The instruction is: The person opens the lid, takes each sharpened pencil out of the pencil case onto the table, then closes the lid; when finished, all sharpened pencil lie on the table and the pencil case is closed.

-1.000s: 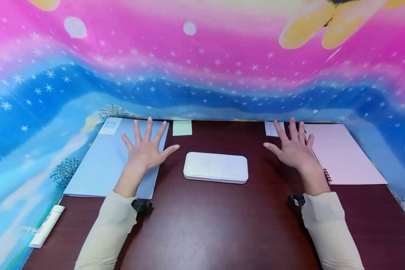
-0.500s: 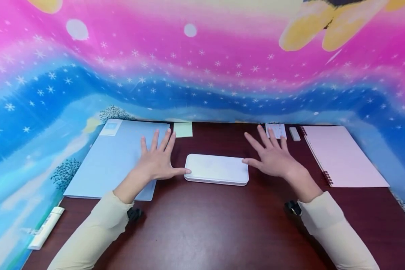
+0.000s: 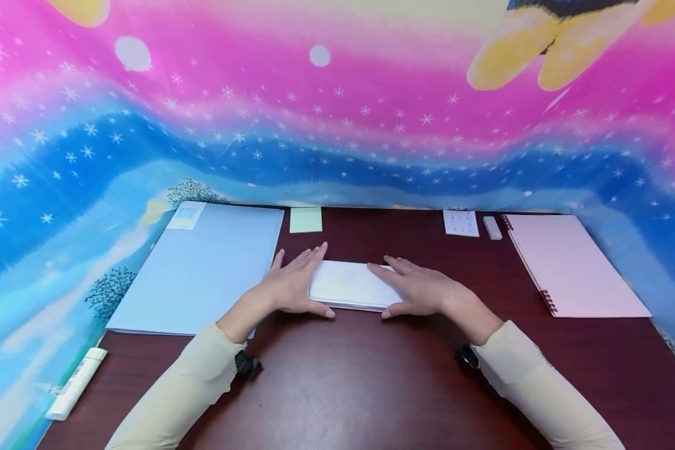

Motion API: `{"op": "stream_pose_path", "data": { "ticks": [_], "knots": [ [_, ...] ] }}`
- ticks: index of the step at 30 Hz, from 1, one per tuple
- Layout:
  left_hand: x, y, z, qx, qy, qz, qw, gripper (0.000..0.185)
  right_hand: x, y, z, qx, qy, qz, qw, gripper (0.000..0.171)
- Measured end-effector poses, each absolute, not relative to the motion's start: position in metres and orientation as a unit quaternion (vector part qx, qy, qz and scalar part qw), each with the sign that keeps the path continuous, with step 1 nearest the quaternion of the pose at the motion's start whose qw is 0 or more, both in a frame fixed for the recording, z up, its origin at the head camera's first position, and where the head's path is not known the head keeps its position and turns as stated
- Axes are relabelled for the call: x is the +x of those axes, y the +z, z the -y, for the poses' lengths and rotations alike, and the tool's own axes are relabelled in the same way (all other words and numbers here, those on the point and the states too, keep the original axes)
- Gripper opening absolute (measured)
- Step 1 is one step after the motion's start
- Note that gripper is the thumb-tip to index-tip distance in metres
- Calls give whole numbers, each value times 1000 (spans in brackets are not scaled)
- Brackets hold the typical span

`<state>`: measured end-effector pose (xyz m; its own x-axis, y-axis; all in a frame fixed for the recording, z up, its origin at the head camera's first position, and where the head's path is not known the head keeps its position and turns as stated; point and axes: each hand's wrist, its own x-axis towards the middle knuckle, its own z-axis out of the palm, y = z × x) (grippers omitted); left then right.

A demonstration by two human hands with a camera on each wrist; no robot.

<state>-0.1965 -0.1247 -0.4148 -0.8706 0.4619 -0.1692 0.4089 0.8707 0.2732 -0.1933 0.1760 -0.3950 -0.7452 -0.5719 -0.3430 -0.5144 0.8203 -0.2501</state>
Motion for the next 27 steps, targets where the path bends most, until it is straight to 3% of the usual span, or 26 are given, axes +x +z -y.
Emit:
{"op": "stream_pose_path", "data": {
  "ticks": [10,16,21,27],
  "knots": [
    [-202,-421,127,243,154,-952,107,105,-203,-402,-176,-323,-53,-935,139,98],
    [-207,-426,130,255,166,-949,84,100,-216,-404,-182,-358,-66,-927,91,91],
    [-210,-431,133,262,178,-945,80,100,-224,-400,-185,-356,-88,-924,109,81],
    [-211,-435,132,247,220,-938,100,111,-236,-390,-192,-332,-144,-915,178,71]
  ]
}}
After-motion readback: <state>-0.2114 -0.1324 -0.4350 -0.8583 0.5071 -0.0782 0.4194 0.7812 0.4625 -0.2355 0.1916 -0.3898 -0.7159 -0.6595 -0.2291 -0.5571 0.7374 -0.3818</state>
